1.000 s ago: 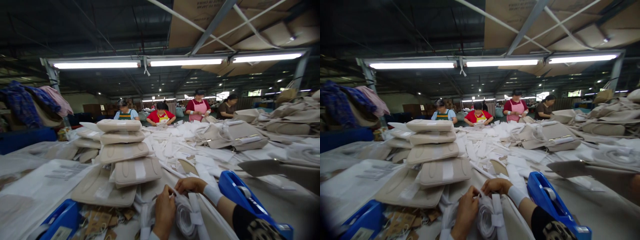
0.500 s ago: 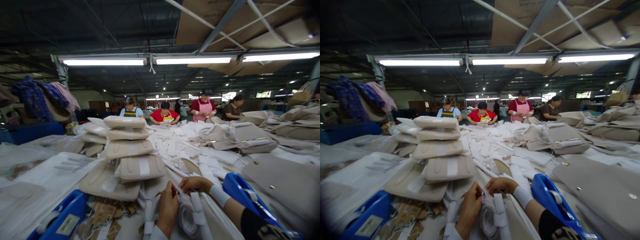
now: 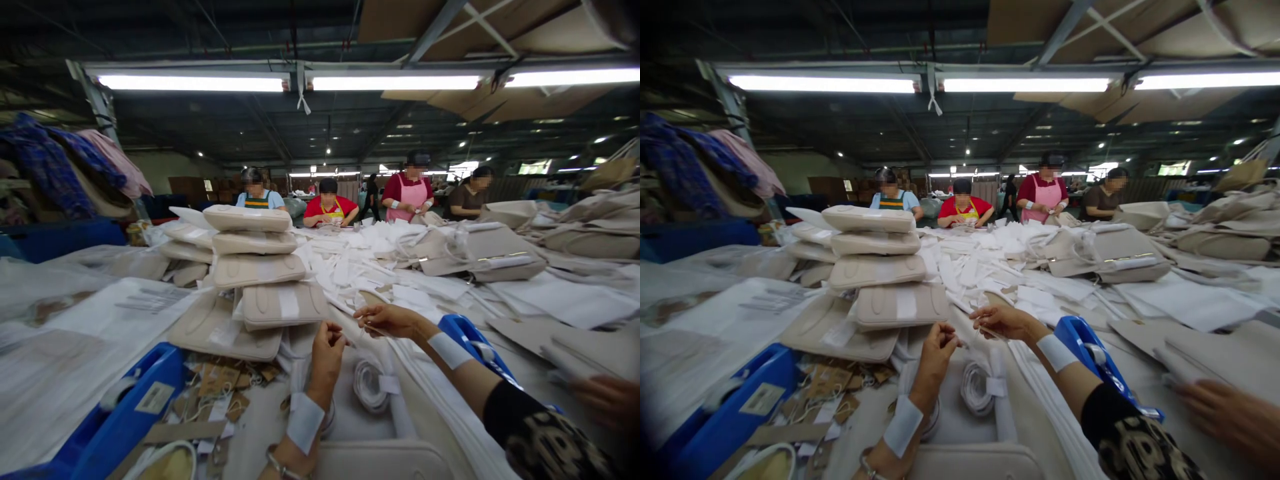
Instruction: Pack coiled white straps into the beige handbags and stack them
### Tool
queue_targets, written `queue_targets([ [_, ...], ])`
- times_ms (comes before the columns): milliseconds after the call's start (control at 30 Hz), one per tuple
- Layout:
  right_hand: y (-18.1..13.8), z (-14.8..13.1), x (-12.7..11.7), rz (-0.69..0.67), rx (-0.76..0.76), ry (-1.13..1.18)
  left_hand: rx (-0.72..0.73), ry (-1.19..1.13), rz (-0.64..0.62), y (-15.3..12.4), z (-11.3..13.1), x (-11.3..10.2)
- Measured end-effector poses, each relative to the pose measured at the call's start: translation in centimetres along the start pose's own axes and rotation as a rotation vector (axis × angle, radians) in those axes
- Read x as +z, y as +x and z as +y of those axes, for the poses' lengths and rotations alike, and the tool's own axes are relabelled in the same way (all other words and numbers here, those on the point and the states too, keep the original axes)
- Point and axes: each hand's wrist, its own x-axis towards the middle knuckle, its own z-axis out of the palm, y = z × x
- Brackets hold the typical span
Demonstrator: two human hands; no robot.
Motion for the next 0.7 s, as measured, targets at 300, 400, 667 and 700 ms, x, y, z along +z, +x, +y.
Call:
queue_targets([
  [300,-0.3,1.9,1.7,-0.016,-0.104,0.025,-0.035,-0.256,-0.006,-0.3,0.2,-0.3],
  [400,-0.3,2.7,2.1,0.1,-0.094,-0.008,-0.05,-0.328,0.002,-0.3,0.5,-0.4],
  [667,0.4,3.5,3.3,0.338,-0.123,-0.109,-0.108,-0.477,0.016,-0.2,1.0,-0.7],
  [700,0.5,3.6,3.3,0.36,-0.132,-0.124,-0.107,-0.485,0.018,-0.2,1.1,-0.7],
])
